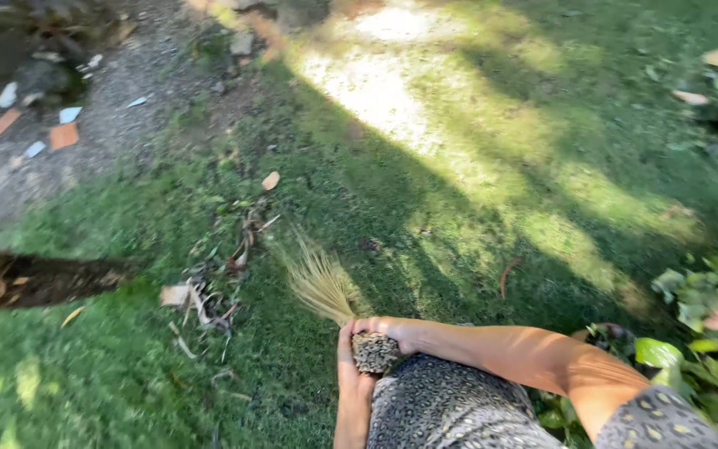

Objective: Holding and inspecting a bundle of sticks (sapu lidi) in an outdoor garden area.

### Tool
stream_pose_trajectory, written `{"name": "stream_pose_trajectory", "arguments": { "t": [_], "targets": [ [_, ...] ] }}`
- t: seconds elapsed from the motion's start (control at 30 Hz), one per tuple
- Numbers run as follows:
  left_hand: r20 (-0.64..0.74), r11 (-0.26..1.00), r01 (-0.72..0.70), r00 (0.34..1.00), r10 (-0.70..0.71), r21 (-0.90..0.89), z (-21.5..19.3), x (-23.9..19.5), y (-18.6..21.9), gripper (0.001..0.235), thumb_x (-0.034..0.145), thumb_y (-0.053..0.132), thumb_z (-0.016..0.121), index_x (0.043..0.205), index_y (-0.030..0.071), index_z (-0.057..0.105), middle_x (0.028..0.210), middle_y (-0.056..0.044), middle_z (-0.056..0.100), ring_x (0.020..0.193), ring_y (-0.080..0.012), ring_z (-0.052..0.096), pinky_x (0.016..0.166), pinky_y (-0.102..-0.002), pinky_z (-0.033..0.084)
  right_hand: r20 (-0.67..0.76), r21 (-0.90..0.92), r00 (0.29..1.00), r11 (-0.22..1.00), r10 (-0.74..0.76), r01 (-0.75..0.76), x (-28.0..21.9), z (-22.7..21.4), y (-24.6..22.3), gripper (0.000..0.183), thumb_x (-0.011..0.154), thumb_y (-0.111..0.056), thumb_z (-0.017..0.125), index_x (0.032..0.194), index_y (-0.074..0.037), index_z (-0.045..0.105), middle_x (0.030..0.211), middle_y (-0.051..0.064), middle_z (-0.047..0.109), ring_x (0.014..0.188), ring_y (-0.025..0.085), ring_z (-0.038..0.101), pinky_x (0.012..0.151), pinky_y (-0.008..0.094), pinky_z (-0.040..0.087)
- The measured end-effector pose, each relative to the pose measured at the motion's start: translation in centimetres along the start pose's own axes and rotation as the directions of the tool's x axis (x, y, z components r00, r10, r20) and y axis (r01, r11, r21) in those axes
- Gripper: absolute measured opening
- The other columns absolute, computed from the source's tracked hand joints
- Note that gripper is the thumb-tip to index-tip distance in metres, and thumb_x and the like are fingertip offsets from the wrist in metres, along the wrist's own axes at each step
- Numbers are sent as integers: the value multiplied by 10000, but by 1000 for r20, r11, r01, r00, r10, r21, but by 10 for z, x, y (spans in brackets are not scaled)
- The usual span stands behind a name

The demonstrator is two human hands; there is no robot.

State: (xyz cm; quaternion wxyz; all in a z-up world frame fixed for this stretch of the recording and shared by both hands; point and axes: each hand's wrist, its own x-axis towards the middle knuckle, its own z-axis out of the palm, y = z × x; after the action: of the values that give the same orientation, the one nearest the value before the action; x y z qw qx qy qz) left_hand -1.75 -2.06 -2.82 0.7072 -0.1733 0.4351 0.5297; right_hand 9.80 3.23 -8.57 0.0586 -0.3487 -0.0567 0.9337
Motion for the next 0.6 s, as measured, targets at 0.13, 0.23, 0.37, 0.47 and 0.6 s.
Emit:
{"name": "stream_pose_trajectory", "arguments": {
  "t": [0.13, 0.23, 0.37, 0.47, 0.6],
  "targets": [
    [91, 987, -132, 986, 141, -93, 14, -13, -1, 303, 903, 383, 716, 1027, 108, 689, 930, -62, 729, 848, -216, 721, 787, -403, 618, -140, -137, 988, 989, -70, 51, -38, 46, -17, 270, 961, -293, 647, 1131, -86, 675, 950, 81, 759, 751, 218, 708, 678, 370, 608],
    [119, 978, -166, 976, 181, -125, 7, -4, -4, 295, 928, 375, 720, 1039, 105, 683, 924, -58, 720, 825, -208, 713, 769, -379, 608, -79, -117, 982, 980, -172, 162, -41, 52, -17, 270, 962, -288, 651, 1132, -81, 678, 960, 86, 743, 774, 214, 705, 694, 380, 605],
    [152, 961, -125, 974, 166, -248, -8, 0, -9, 219, 930, 306, 719, 1034, 114, 704, 919, -50, 732, 828, -198, 721, 782, -369, 618, -92, -118, 989, 987, -119, 108, -30, 44, -15, 237, 959, -277, 650, 1094, -86, 690, 927, 86, 747, 747, 216, 710, 677, 389, 607],
    [92, 949, -101, 987, 135, -300, -17, 0, -15, 180, 927, 282, 727, 1002, 119, 713, 897, -44, 738, 806, -202, 717, 761, -373, 624, -100, -113, 995, 993, 21, -32, -25, 38, -15, 227, 950, -283, 656, 1056, -87, 702, 911, 92, 754, 729, 230, 709, 673, 399, 615],
    [46, 940, -166, 981, 187, -297, -11, -14, -12, 193, 925, 298, 736, 995, 122, 703, 881, -52, 737, 786, -207, 714, 734, -375, 626, -57, -139, 996, 988, 67, -74, -30, 52, -18, 223, 962, -266, 657, 1057, -71, 707, 927, 94, 762, 728, 216, 714, 672, 377, 624]
  ]
}}
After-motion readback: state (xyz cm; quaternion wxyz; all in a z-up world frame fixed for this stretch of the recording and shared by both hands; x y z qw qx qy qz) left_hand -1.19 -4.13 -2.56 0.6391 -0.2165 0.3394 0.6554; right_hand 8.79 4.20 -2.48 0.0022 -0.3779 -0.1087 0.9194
